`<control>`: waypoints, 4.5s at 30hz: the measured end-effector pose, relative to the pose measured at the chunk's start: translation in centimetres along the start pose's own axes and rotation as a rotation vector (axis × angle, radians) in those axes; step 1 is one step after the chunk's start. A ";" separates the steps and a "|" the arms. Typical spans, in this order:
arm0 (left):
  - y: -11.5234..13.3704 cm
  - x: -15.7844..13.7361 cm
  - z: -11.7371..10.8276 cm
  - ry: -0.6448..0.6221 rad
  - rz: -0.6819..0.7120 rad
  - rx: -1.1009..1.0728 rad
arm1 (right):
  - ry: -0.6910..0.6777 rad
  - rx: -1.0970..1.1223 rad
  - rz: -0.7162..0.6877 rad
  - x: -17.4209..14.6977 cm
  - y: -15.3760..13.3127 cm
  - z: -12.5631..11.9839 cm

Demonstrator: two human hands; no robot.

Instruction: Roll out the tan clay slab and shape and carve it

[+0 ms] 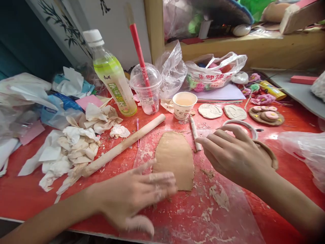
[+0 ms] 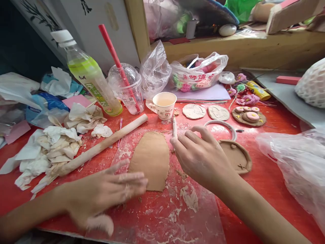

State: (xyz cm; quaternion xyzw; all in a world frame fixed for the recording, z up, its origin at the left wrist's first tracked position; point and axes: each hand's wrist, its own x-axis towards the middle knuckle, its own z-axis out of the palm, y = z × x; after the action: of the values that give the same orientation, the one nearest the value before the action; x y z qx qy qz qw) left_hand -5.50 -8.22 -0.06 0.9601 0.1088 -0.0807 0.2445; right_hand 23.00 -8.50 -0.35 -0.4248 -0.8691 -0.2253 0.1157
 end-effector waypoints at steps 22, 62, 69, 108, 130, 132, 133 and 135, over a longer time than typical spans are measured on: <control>-0.4 -0.1 -1.3 0.449 -0.332 -0.798 | 0.121 0.042 -0.034 0.1 -0.3 0.0; 6.0 -0.3 5.9 0.615 -0.535 0.299 | 0.374 0.103 -0.177 0.4 -2.1 0.5; 7.5 -4.1 6.6 0.539 -0.608 0.323 | 0.382 0.120 -0.144 0.1 -1.2 1.0; 5.4 -0.9 -2.9 0.589 -0.394 -0.108 | 0.307 0.150 -0.073 0.1 -0.5 0.6; -3.2 4.0 -0.2 0.534 -0.285 0.457 | 0.196 0.151 0.099 -0.4 0.8 2.7; -3.1 3.9 -0.2 0.554 -0.308 0.466 | 0.171 0.155 0.079 -0.3 0.4 2.5; -3.1 3.8 -0.3 0.557 -0.319 0.463 | 0.161 0.156 0.069 -0.3 0.2 2.4; -2.8 3.7 -0.5 0.542 -0.335 0.445 | 0.143 0.153 0.047 -0.2 -0.2 2.2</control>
State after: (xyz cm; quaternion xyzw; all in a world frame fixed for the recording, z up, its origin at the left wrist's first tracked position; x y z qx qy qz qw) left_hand -2.61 -4.93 -1.64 0.9451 0.3048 0.1153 -0.0240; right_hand 22.94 -7.70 -2.44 -0.4177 -0.8631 -0.1852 0.2150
